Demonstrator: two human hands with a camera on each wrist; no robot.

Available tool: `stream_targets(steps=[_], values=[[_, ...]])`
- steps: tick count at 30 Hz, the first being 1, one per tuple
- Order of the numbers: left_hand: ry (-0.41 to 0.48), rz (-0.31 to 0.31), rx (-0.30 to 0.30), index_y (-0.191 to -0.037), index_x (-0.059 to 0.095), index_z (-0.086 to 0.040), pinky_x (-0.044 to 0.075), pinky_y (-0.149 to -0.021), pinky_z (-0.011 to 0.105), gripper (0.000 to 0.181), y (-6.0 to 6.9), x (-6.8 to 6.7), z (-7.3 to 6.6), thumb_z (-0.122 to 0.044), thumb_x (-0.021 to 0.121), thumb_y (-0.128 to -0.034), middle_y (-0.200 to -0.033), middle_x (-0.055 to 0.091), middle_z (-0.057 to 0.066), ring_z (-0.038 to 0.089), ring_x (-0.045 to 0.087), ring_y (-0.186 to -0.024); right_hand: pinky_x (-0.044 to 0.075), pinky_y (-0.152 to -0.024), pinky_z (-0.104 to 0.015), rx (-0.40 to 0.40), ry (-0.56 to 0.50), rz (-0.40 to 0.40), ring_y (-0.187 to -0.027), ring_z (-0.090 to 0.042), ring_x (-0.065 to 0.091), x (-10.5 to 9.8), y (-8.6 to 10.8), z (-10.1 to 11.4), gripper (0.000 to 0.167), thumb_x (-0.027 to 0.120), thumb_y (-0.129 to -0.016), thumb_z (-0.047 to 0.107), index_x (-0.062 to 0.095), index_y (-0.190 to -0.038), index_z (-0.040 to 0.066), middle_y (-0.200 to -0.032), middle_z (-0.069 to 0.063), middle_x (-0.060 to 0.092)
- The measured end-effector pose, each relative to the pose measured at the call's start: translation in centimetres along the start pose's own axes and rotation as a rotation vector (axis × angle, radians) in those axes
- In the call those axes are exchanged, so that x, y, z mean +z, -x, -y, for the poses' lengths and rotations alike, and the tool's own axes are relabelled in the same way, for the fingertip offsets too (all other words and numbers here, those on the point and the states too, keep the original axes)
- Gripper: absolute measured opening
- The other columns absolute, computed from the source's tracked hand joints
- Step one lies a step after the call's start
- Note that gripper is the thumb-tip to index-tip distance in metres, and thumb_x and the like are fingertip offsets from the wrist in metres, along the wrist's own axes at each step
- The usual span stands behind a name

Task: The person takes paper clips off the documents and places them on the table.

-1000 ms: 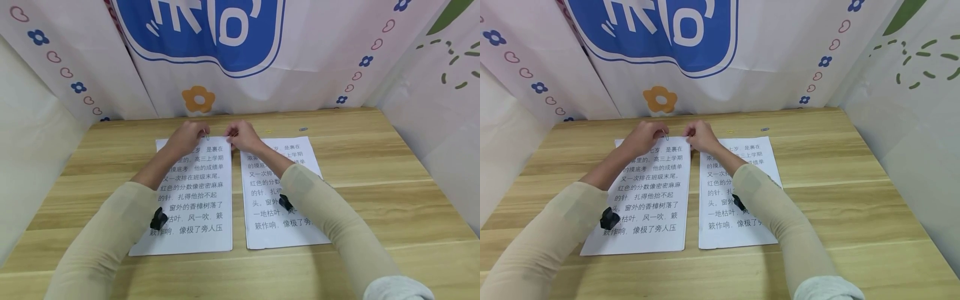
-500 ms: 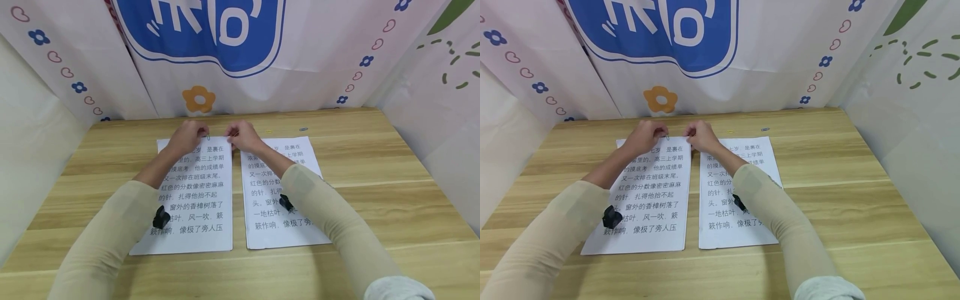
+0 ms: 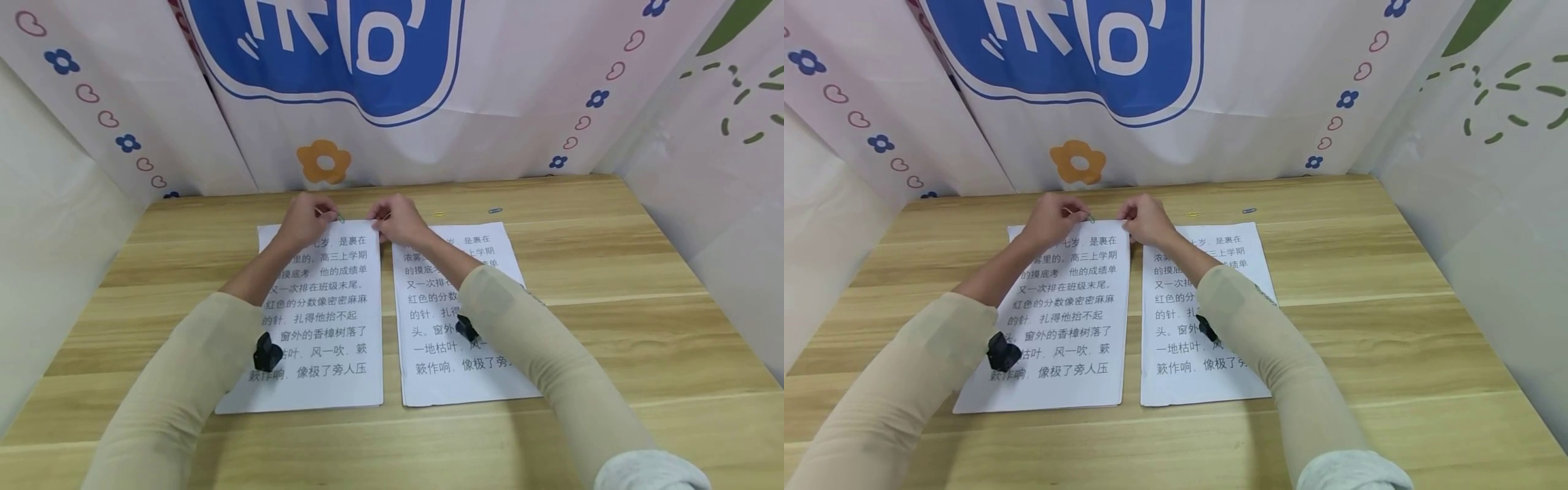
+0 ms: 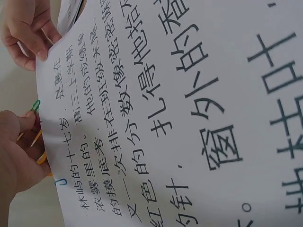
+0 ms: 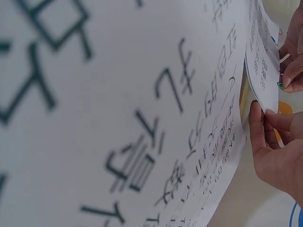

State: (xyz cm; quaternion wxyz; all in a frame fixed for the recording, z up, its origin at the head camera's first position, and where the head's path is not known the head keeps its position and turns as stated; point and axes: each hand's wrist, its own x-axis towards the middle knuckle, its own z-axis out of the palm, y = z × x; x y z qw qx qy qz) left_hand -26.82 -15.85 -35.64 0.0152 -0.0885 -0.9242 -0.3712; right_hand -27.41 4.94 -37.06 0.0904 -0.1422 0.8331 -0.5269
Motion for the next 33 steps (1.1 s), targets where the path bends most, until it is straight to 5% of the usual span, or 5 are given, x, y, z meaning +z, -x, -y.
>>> stream_targets(steps=[11, 33], values=[[0.057, -0.026, -0.089, -0.111, 0.071, 0.004, 0.049, -0.081, 0.032, 0.016, 0.1, -0.3, -0.6, -0.004, 0.058, -0.1044, -0.107, 0.067, 0.019, 0.026, 0.058, -0.094, 0.063, -0.074, -0.034, -0.002, 0.012, 0.009, -0.083, -0.025, 0.064, -0.1, -0.1, 0.2, 0.012, 0.063, -0.095, -0.01, 0.07, -0.105, -0.006, -0.098, -0.019, 0.065], [0.045, -0.057, -0.085, -0.109, 0.073, 0.005, 0.053, -0.082, 0.034, 0.015, -0.6, 0.8, -0.1, -0.002, 0.062, -0.1015, -0.107, 0.072, 0.022, 0.028, 0.063, -0.093, 0.063, -0.073, -0.034, -0.005, 0.036, 0.011, -0.084, -0.027, 0.065, -0.2, -0.1, 0.2, 0.011, 0.065, -0.094, -0.011, 0.07, -0.102, -0.005, -0.098, -0.02, 0.066]])
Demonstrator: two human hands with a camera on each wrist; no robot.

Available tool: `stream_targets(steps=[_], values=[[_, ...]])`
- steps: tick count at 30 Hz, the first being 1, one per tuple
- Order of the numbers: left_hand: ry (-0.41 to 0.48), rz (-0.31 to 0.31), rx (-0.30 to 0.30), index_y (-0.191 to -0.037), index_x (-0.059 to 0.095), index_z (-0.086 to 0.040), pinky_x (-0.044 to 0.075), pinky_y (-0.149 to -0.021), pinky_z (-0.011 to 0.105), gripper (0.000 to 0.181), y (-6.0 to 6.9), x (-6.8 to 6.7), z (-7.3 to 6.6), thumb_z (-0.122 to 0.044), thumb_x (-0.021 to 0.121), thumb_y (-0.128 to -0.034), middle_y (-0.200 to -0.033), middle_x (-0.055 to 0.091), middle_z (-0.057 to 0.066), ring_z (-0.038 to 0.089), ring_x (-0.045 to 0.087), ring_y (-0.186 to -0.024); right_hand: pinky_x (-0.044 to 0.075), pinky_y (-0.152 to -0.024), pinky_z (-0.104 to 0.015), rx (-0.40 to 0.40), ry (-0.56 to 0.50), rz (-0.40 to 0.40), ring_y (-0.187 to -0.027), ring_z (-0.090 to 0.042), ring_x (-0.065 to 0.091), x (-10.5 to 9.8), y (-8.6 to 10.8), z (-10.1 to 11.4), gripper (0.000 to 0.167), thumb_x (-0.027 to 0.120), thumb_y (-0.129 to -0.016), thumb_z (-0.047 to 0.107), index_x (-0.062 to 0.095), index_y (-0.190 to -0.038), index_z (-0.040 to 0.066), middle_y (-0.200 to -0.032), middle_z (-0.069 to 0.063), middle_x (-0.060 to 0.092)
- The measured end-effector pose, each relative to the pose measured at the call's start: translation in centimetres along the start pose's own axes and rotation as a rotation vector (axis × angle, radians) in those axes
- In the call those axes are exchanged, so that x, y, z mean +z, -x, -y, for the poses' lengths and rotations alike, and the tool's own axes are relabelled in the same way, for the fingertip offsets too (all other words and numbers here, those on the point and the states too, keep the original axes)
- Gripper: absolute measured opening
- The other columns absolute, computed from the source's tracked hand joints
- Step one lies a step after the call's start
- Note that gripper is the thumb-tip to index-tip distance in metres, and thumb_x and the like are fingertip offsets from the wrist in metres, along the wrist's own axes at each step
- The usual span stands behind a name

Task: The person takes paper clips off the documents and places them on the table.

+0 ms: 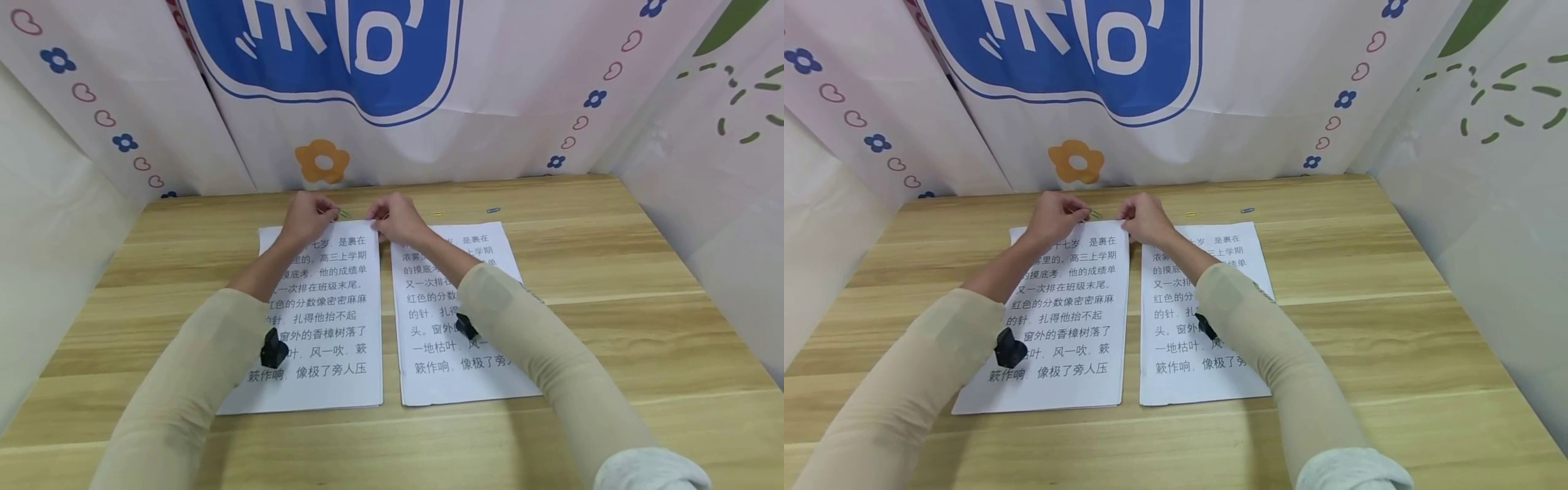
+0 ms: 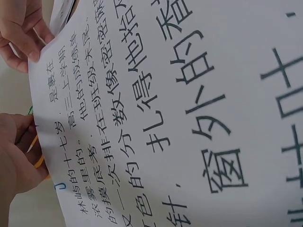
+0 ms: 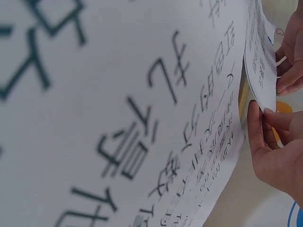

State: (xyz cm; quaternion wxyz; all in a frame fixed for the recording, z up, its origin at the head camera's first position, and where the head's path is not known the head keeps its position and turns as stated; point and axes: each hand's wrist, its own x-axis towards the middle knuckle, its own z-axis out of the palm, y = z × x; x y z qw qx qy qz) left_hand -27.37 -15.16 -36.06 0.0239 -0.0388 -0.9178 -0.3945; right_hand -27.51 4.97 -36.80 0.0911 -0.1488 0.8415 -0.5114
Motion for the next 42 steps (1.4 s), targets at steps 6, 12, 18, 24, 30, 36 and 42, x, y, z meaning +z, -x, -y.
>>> stream_targets(steps=[6, 12, 18, 24, 30, 36, 42], values=[[-0.008, -0.007, -0.006, -0.109, 0.074, 0.005, 0.054, -0.081, 0.033, 0.016, -0.3, 0.4, 0.1, -0.003, 0.062, -0.1016, -0.107, 0.072, 0.022, 0.029, 0.064, -0.093, 0.063, -0.072, -0.034, 0.003, 0.005, -0.001, -0.081, -0.026, 0.064, 0.0, 0.0, 0.0, 0.012, 0.065, -0.094, -0.011, 0.07, -0.104, -0.006, -0.099, -0.019, 0.066], [-0.003, 0.006, -0.005, -0.109, 0.074, 0.005, 0.053, -0.078, 0.031, 0.016, -0.5, 0.6, 0.0, -0.004, 0.063, -0.1013, -0.106, 0.073, 0.023, 0.029, 0.065, -0.093, 0.063, -0.071, -0.034, -0.009, 0.007, 0.0, -0.079, -0.025, 0.065, 0.0, 0.0, -0.1, 0.011, 0.065, -0.094, -0.01, 0.07, -0.103, -0.006, -0.098, -0.019, 0.067], [0.004, 0.023, -0.022, -0.111, 0.073, 0.005, 0.055, -0.083, 0.034, 0.017, -0.7, 1.0, 0.0, -0.005, 0.061, -0.1028, -0.107, 0.071, 0.022, 0.03, 0.065, -0.095, 0.063, -0.071, -0.033, -0.014, 0.003, 0.003, -0.079, -0.023, 0.064, -0.1, -0.1, -0.2, 0.012, 0.065, -0.094, -0.011, 0.071, -0.104, -0.006, -0.095, -0.016, 0.066], [0.003, 0.029, -0.052, -0.113, 0.072, 0.005, 0.056, -0.092, 0.04, 0.017, -1.1, 1.2, 0.2, -0.003, 0.061, -0.103, -0.11, 0.071, 0.023, 0.032, 0.066, -0.1, 0.063, -0.071, -0.033, -0.006, 0.004, 0.004, -0.079, -0.023, 0.064, -0.1, -0.1, -0.1, 0.013, 0.065, -0.094, -0.011, 0.071, -0.105, -0.006, -0.095, -0.016, 0.066], [-0.001, 0.022, -0.08, -0.113, 0.072, 0.004, 0.056, -0.094, 0.041, 0.017, -1.3, 1.3, 0.3, -0.004, 0.061, -0.1032, -0.111, 0.07, 0.022, 0.032, 0.067, -0.102, 0.063, -0.073, -0.035, -0.006, 0.005, 0.005, -0.083, -0.027, 0.066, -0.1, -0.1, 0.0, 0.013, 0.065, -0.094, -0.01, 0.071, -0.105, -0.006, -0.096, -0.016, 0.066], [-0.005, 0.017, -0.088, -0.113, 0.072, 0.004, 0.056, -0.093, 0.04, 0.017, -1.3, 1.3, 0.1, -0.004, 0.061, -0.1033, -0.11, 0.07, 0.022, 0.032, 0.066, -0.102, 0.063, -0.073, -0.035, -0.006, 0.015, 0.006, -0.084, -0.03, 0.067, -0.1, -0.2, 0.0, 0.014, 0.065, -0.095, -0.01, 0.071, -0.106, -0.006, -0.097, -0.017, 0.066], [0.01, 0.026, -0.118, -0.114, 0.072, 0.003, 0.055, -0.094, 0.04, 0.017, -1.5, 1.3, 0.1, -0.004, 0.06, -0.1036, -0.111, 0.069, 0.022, 0.032, 0.066, -0.103, 0.062, -0.071, -0.033, -0.002, 0.026, 0.003, -0.081, -0.026, 0.065, -0.1, -0.2, 0.0, 0.013, 0.066, -0.094, -0.01, 0.072, -0.105, -0.006, -0.097, -0.017, 0.067]])
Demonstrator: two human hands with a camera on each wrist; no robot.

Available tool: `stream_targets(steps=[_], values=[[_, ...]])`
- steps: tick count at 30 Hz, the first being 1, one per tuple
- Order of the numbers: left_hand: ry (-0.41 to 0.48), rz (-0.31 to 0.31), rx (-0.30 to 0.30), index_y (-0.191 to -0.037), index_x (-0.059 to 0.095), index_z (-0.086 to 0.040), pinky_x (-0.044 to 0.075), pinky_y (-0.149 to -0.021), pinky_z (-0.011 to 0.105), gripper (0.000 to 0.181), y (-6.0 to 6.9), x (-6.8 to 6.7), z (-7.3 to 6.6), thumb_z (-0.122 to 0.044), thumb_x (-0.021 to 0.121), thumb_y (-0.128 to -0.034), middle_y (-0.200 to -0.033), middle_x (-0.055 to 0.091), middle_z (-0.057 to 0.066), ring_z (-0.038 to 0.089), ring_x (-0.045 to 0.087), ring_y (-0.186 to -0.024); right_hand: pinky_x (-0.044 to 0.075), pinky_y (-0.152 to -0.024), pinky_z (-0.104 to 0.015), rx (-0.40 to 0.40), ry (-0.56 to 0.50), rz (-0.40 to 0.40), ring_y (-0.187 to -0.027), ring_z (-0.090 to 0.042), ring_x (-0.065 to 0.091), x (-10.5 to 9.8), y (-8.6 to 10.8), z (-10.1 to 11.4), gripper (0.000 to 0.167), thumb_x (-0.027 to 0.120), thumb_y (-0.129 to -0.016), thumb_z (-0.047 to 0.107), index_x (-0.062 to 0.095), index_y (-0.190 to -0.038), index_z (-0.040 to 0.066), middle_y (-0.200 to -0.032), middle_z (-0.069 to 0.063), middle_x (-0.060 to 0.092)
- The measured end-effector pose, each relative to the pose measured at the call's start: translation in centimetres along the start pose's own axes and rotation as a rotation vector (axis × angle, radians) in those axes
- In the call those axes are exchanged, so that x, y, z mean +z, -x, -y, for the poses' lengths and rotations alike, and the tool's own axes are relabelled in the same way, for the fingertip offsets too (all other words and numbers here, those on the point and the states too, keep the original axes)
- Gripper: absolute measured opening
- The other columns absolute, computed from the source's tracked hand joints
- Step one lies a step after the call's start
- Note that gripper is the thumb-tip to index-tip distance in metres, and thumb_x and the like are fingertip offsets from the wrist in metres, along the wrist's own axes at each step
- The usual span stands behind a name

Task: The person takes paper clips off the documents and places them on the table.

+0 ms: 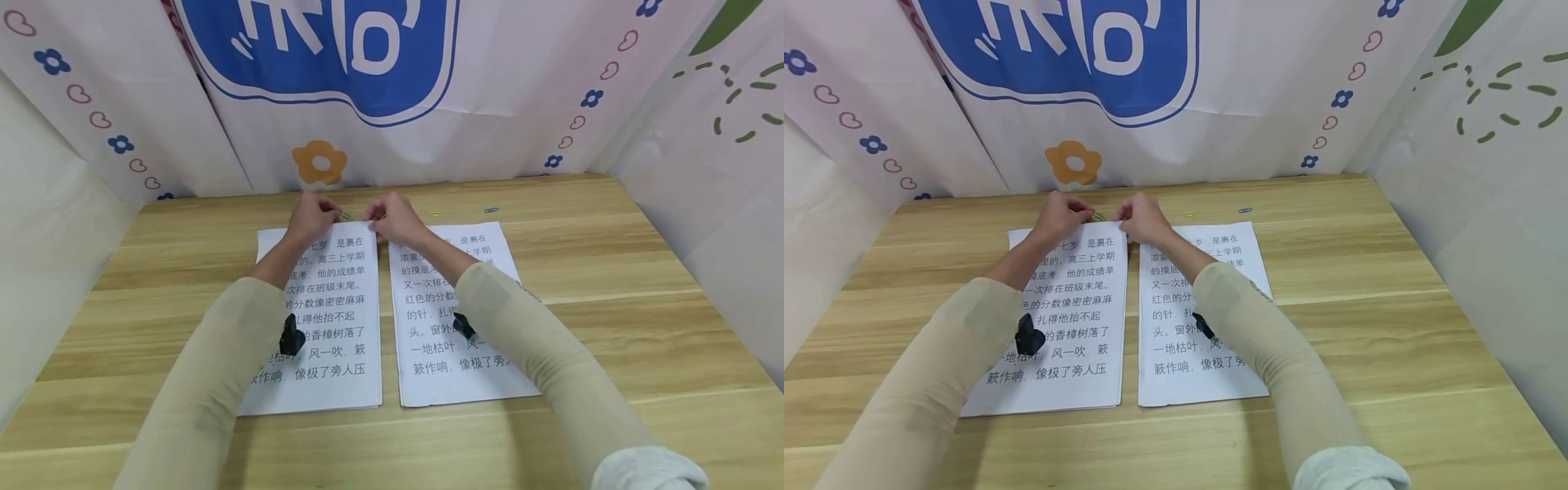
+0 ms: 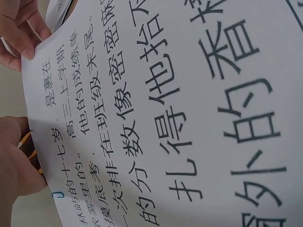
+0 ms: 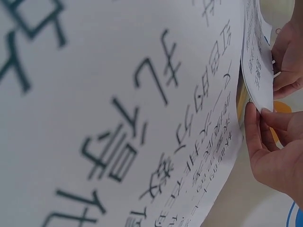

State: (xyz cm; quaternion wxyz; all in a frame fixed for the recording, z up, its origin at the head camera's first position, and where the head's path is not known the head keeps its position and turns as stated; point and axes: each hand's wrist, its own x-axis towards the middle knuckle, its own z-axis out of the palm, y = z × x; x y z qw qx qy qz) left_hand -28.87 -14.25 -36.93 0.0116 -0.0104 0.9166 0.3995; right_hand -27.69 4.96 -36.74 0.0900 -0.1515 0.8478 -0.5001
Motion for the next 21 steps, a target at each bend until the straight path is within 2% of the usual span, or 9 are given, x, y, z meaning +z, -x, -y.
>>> stream_targets(steps=[4, 10, 14, 21], values=[[0.008, -0.009, -0.025, -0.115, 0.071, 0.003, 0.055, -0.095, 0.041, 0.017, -0.19, -0.01, 0.11, -0.004, 0.06, -0.1036, -0.113, 0.068, 0.021, 0.033, 0.066, -0.104, 0.062, -0.071, -0.032, 0.004, -0.002, 0.0, -0.082, -0.025, 0.065, 0.01, 0.08, 0.04, 0.013, 0.065, -0.094, -0.01, 0.072, -0.106, -0.006, -0.097, -0.016, 0.066], [0.002, -0.022, -0.03, -0.114, 0.072, 0.004, 0.054, -0.096, 0.042, 0.017, -0.36, 0.05, 0.17, -0.003, 0.06, -0.1027, -0.114, 0.068, 0.022, 0.033, 0.065, -0.107, 0.063, -0.071, -0.033, 0.016, 0.011, 0.001, -0.084, -0.029, 0.067, -0.01, 0.07, 0.24, 0.014, 0.065, -0.095, -0.01, 0.072, -0.106, -0.006, -0.098, -0.017, 0.067], [-0.018, -0.033, -0.032, -0.112, 0.073, 0.005, 0.054, -0.096, 0.043, 0.017, -0.36, -0.02, 0.17, -0.003, 0.062, -0.1017, -0.113, 0.07, 0.022, 0.033, 0.065, -0.107, 0.063, -0.073, -0.034, 0.024, 0.015, 0.005, -0.085, -0.032, 0.069, -0.01, 0.1, 0.42, 0.014, 0.065, -0.095, -0.01, 0.072, -0.106, -0.006, -0.098, -0.019, 0.067], [-0.085, -0.033, -0.041, -0.11, 0.075, 0.003, 0.051, -0.097, 0.046, 0.017, -0.55, 0.1, 0.27, -0.007, 0.064, -0.101, -0.114, 0.07, 0.02, 0.032, 0.061, -0.109, 0.063, -0.073, -0.034, 0.036, 0.014, 0.006, -0.085, -0.031, 0.069, -0.08, 0.11, 0.42, 0.014, 0.064, -0.095, -0.01, 0.072, -0.106, -0.006, -0.097, -0.016, 0.067]])
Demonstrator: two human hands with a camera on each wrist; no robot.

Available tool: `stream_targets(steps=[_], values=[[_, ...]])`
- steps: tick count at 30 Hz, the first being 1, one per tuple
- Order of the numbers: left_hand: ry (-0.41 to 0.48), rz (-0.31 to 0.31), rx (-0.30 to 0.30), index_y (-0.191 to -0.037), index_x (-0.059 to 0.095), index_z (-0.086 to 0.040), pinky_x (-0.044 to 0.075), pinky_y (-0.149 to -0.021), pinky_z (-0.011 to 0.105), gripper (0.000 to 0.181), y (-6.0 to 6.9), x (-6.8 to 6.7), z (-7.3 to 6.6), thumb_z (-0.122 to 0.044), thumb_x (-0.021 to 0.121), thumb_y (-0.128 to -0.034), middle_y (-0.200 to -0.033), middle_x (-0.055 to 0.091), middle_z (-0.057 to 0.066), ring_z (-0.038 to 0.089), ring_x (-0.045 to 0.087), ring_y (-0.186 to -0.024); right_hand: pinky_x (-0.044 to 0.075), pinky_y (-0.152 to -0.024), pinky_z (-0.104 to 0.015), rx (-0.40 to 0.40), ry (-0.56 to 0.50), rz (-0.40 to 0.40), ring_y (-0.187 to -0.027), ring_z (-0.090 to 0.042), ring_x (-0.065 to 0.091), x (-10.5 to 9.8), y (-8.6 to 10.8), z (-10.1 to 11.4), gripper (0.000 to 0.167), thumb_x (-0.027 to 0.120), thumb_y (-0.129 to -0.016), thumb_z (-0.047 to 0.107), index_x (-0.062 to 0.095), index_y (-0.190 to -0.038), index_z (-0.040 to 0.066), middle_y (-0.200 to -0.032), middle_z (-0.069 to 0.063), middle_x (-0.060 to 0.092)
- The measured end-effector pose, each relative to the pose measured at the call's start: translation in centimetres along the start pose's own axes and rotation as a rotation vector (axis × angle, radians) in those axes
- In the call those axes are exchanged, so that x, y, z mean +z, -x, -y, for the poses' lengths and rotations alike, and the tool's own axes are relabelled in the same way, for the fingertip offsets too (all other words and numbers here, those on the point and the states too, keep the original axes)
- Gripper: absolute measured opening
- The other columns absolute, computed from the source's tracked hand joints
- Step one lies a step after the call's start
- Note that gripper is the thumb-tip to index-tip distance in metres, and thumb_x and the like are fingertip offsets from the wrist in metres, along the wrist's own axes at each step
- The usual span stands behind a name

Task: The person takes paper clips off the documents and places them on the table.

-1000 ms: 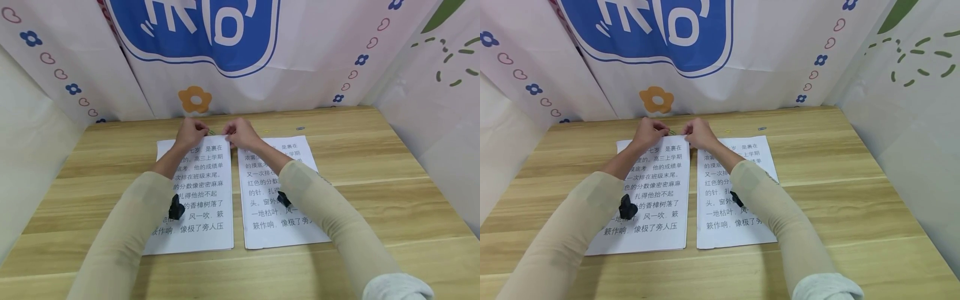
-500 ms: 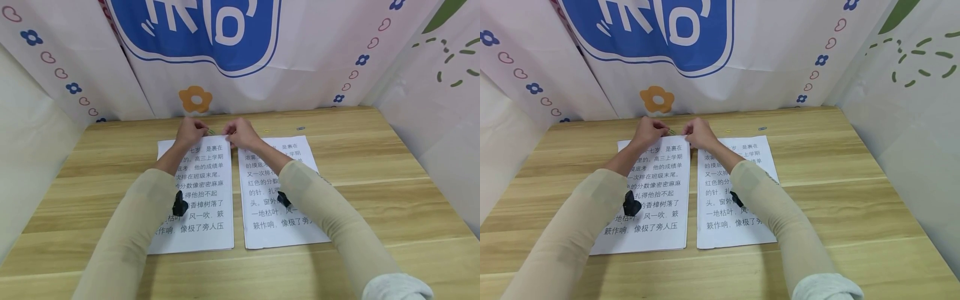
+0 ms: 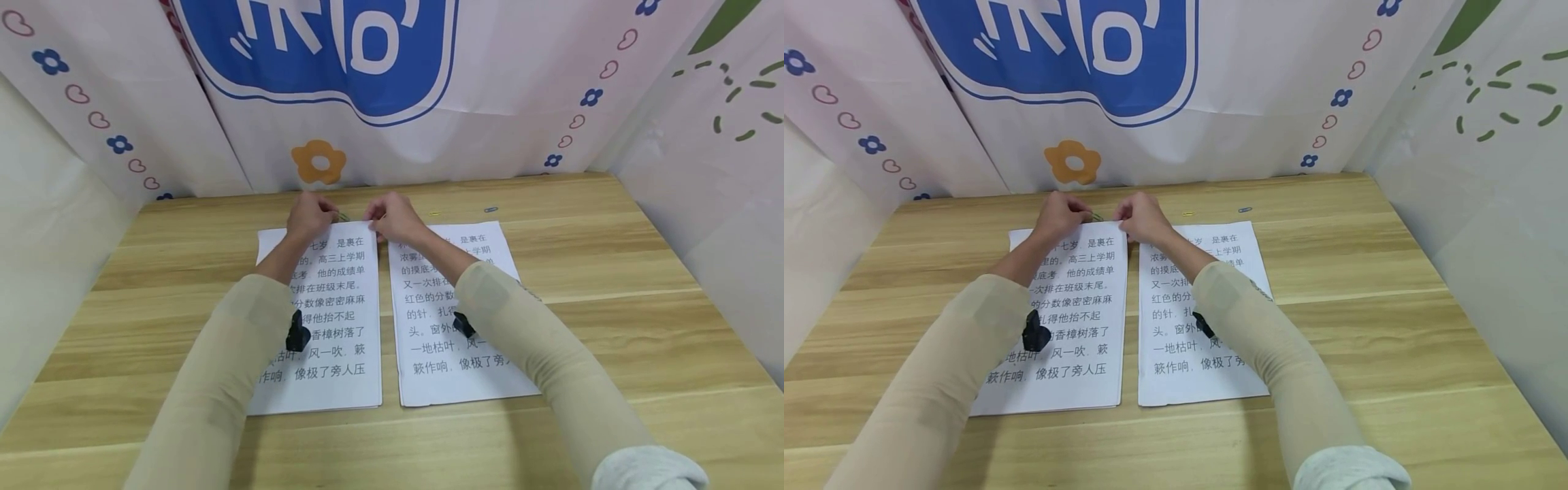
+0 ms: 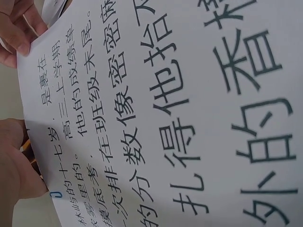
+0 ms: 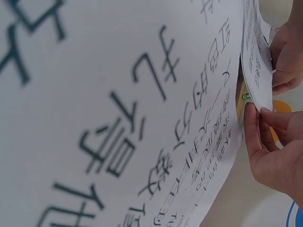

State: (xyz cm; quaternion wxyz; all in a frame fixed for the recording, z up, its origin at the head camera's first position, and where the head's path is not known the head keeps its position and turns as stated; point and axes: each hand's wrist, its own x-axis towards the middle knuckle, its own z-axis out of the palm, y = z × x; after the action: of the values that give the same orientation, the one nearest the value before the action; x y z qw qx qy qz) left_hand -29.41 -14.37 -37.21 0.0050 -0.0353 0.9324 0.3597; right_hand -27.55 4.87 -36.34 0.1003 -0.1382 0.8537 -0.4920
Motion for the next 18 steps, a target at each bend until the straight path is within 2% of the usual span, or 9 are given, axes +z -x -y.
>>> stream_targets(steps=[10, 18], values=[[-0.076, -0.001, -0.006, -0.109, 0.075, 0.003, 0.05, -0.097, 0.047, 0.019, 0.12, 0.27, -0.33, -0.01, 0.063, -0.1016, -0.114, 0.07, 0.019, 0.032, 0.061, -0.107, 0.063, -0.074, -0.034, 0.007, 0.01, -0.002, -0.084, -0.031, 0.069, -0.01, 0.05, 0.04, 0.014, 0.065, -0.095, -0.01, 0.072, -0.107, -0.006, -0.098, -0.016, 0.067], [-0.063, 0.007, 0.0, -0.112, 0.075, 0.003, 0.048, -0.104, 0.049, 0.021, -0.03, 0.0, -0.13, -0.01, 0.063, -0.1019, -0.119, 0.071, 0.02, 0.033, 0.061, -0.114, 0.063, -0.074, -0.036, 0.007, 0.011, -0.005, -0.083, -0.032, 0.068, -0.08, 0.0, 0.0, 0.014, 0.065, -0.095, -0.009, 0.072, -0.106, -0.005, -0.098, -0.017, 0.067]])
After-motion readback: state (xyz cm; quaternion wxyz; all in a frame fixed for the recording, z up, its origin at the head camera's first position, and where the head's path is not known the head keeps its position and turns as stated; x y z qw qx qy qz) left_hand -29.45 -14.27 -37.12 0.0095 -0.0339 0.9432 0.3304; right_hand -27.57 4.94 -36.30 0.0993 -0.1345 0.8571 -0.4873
